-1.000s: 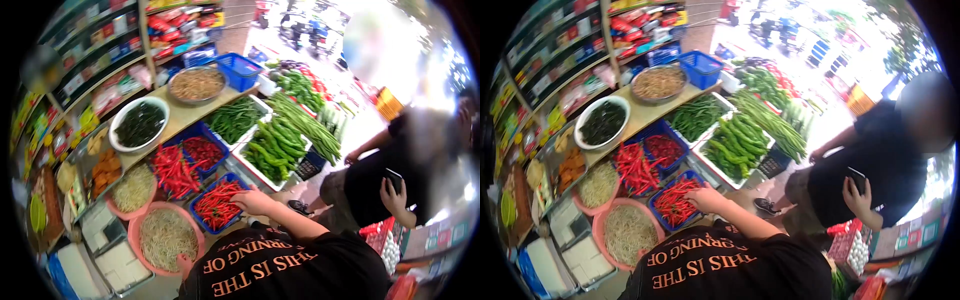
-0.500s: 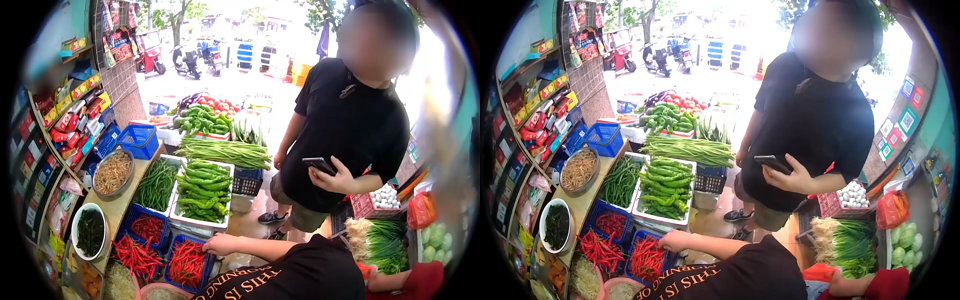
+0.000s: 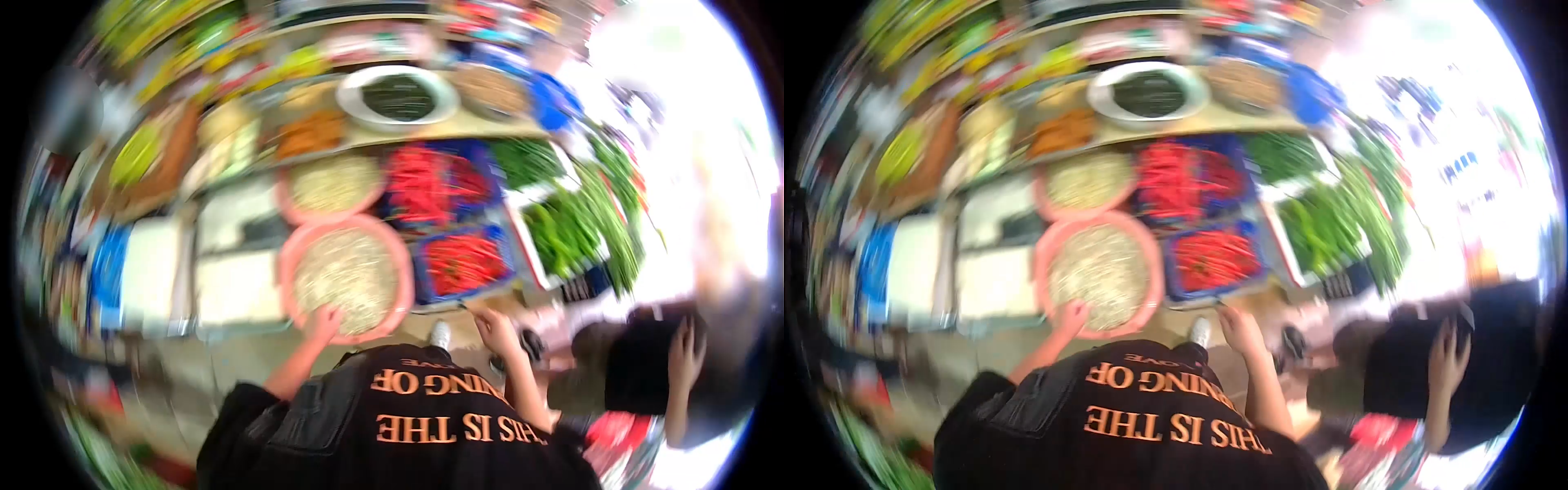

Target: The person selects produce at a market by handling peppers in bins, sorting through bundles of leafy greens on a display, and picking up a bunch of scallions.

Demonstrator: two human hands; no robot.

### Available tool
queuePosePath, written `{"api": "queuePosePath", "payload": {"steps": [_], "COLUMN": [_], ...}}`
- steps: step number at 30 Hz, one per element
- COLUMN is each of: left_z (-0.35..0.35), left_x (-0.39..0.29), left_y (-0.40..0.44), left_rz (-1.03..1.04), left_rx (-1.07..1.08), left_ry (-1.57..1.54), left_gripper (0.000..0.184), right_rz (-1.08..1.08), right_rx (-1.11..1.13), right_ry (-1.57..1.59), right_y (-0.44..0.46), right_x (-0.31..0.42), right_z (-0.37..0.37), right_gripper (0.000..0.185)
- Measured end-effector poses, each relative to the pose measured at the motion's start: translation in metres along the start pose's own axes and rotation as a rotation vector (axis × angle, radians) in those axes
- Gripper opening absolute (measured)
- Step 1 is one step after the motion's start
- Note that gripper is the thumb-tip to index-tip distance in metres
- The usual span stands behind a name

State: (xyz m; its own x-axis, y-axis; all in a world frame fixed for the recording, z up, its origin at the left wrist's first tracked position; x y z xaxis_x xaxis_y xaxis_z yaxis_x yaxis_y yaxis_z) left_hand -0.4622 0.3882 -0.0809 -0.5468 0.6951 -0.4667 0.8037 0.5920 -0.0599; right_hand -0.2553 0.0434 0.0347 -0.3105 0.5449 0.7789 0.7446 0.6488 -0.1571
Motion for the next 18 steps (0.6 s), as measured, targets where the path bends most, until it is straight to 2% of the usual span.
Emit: {"api": "queuePosePath", "payload": {"steps": [2,4,5,8,10,12,14,16,18], "left_z": [-0.031,-0.055,-0.065,-0.053,-0.069,-0.059,-0.056,-0.025,-0.023], "left_x": [0.038,0.087,0.108,0.187,0.196,0.197,0.164,0.137,0.101], "left_y": [-0.024,-0.057,-0.076,-0.159,-0.22,-0.29,-0.346,-0.396,-0.421], "left_rz": [-0.138,-0.394,-0.545,-0.852,-1.043,-1.201,-1.413,-1.491,-1.471], "left_rx": [-0.015,0.083,0.087,0.119,0.094,0.125,0.158,0.129,0.246], "left_ry": [0.108,0.121,0.096,0.142,0.057,-0.054,-0.127,-0.178,-0.138], "left_gripper": [0.045,0.052,0.055,0.056,0.044,0.037,0.03,0.029,0.028], "right_rz": [-0.09,-0.17,-0.113,-0.342,-0.352,-0.484,-0.526,-0.562,-0.541], "right_rx": [0.148,0.353,0.443,0.526,0.618,0.759,0.935,1.063,1.135], "right_ry": [0.074,0.064,0.113,0.104,0.062,0.122,-0.072,-0.235,-0.353], "right_y": [0.017,0.038,0.049,0.077,0.089,0.105,0.116,0.119,0.115], "right_x": [0.026,0.065,0.095,0.137,0.167,0.167,0.169,0.17,0.183], "right_z": [0.052,0.095,0.111,0.148,0.175,0.202,0.227,0.248,0.263], "right_gripper": [0.021,0.021,0.023,0.024,0.022,0.023,0.025,0.028,0.03]}}
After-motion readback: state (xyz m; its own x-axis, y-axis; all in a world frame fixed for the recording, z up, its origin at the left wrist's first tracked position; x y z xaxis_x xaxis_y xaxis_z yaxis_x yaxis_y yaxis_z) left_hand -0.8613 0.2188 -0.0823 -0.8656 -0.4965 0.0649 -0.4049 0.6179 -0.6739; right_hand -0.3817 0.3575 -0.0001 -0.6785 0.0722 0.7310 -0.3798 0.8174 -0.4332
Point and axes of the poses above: each hand's wrist, its own y-axis towards the middle knuckle, its own z-axis out of the palm, x = y × z, the point moved 1 cm from there along y, towards the middle knuckle, and after that the axes turned 14 degrees about y, right-handed, at the moved point
